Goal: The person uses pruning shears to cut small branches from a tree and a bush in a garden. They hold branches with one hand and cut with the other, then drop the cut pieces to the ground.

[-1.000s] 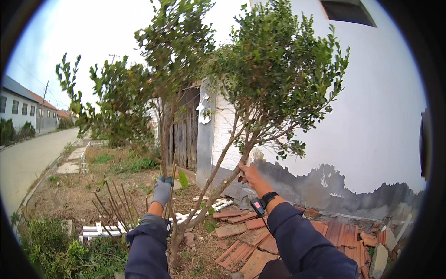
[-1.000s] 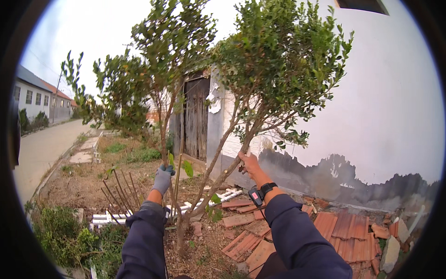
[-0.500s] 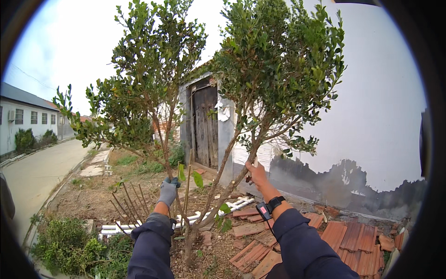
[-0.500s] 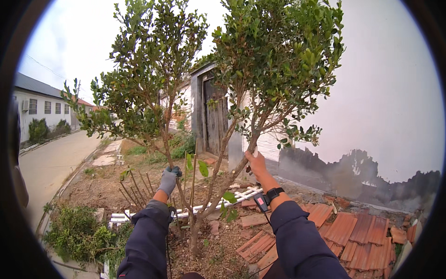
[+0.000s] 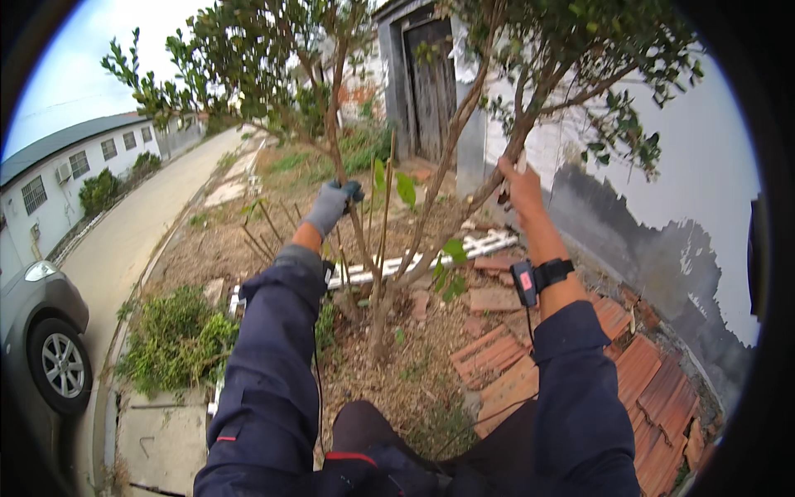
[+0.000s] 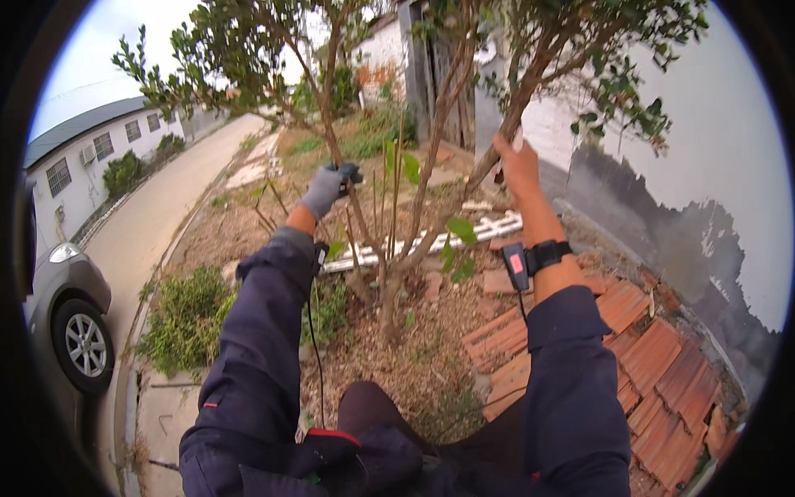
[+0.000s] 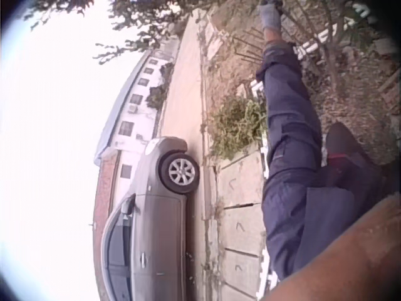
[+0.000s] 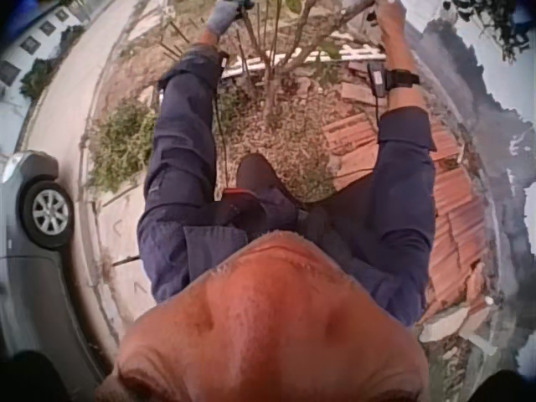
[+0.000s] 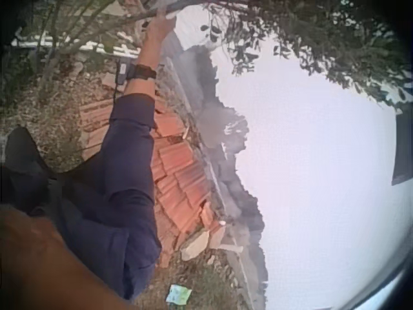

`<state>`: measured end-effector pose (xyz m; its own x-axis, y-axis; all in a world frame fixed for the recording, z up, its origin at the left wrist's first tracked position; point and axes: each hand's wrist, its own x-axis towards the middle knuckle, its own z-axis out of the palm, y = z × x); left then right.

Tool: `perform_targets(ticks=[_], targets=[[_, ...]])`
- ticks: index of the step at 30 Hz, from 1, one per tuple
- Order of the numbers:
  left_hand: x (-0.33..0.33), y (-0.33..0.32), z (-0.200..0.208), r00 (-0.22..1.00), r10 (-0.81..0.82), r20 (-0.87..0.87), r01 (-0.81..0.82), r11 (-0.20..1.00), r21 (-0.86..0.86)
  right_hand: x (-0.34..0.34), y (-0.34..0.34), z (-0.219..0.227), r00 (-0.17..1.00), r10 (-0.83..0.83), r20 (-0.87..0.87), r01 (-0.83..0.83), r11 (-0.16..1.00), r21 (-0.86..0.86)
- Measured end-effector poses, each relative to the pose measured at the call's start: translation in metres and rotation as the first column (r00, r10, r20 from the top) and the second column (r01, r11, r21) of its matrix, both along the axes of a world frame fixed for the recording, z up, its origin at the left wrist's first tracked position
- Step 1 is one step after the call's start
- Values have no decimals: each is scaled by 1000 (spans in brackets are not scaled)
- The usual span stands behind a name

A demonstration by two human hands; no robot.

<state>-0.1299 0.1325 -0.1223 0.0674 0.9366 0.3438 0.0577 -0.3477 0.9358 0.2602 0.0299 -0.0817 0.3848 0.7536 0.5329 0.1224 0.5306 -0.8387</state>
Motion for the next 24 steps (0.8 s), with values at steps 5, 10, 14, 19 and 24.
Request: perform_targets(ticks=[5,10,14,19,24], targets=[[-9,-1,14,971,-6,-241,-16,996,-91,-4,-5,4,999,-8,39,8,1000,-10],[-11,-7,10,997,-24,-80,15,994,-109,-5,-9,4,999,44,24,-44,999,23],[-13,-16,5,995,-21,-98,21,1000,-1,-4,-10,0,995,90,30,-92,994,52],[-14,-26,6,982,-103,-158,110,993,38,2,-8,-3,996,74,59,-75,997,19],[-8,-16,-2,973,-74,-216,99,989,107,6,3,-3,998,47,34,-47,999,8]])
